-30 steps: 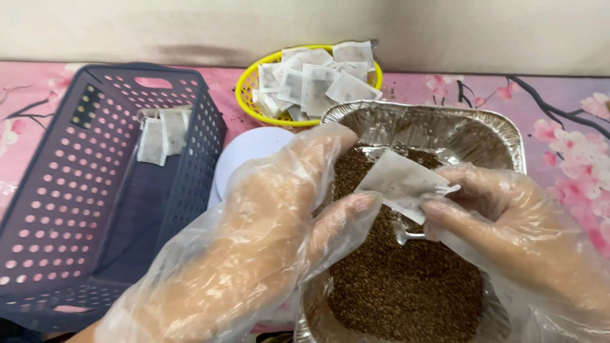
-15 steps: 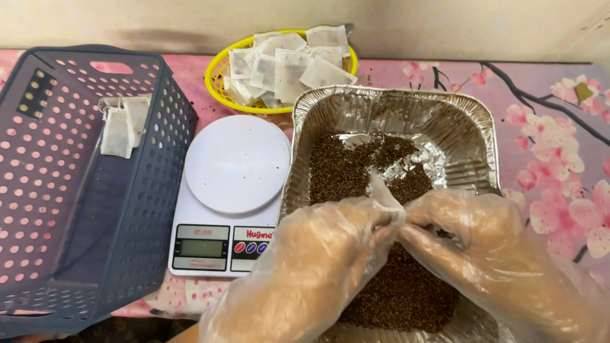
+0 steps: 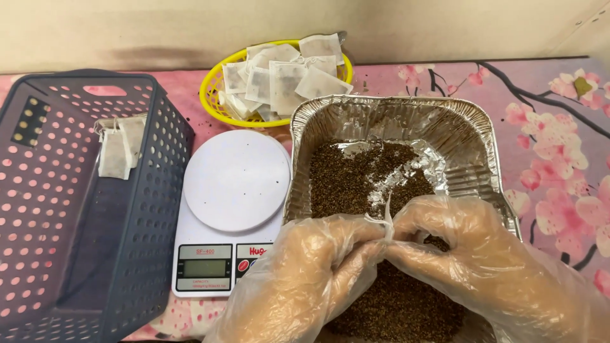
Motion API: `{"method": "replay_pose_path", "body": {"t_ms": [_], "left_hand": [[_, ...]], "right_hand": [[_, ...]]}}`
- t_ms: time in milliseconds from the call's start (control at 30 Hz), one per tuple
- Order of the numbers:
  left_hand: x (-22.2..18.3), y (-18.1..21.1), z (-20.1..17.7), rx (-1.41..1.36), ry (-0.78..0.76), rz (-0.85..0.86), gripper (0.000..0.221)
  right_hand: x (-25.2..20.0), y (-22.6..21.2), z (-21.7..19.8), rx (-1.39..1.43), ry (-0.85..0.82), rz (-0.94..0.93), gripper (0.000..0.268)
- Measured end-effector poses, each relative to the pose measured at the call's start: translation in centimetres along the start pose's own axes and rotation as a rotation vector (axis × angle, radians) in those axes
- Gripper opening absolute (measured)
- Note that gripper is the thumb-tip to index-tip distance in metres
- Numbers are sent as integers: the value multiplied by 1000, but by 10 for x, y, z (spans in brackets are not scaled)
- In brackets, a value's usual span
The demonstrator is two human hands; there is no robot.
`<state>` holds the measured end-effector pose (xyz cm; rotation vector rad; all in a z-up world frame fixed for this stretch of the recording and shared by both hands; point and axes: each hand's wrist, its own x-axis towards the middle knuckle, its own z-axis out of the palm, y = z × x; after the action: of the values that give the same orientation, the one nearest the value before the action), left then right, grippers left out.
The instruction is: Filling individual tea bags with tea leaves using a spoon and placing them into a basket for packaging.
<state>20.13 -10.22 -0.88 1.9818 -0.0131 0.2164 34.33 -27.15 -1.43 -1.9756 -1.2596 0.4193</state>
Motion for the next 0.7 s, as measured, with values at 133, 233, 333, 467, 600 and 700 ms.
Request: {"method": "replay_pose_path", "body": {"t_ms": [133,233,333,467,600,700], "left_hand": [[4,-2,-3,70,-55,43,18],[10,-1,-8,76,-87,61,23],[15,5,-12,68,-109,-33,22],[19,4,-21,115,-162,-10,20],[26,9,-33,83,-244,-112,34],[32,4,-32,30,-192,-7,39]], "right_hand": [[-1,9,4,-50,-15,-24,18],[4,8,1,-39,-55,-66,19],[8,6,-3,-4,-95,-64,20],[17,7,-8,-15,-103,-138,22],[24,10,-15,9,-114,-246,14],[26,9,-18,278,-154,-122,11]]}}
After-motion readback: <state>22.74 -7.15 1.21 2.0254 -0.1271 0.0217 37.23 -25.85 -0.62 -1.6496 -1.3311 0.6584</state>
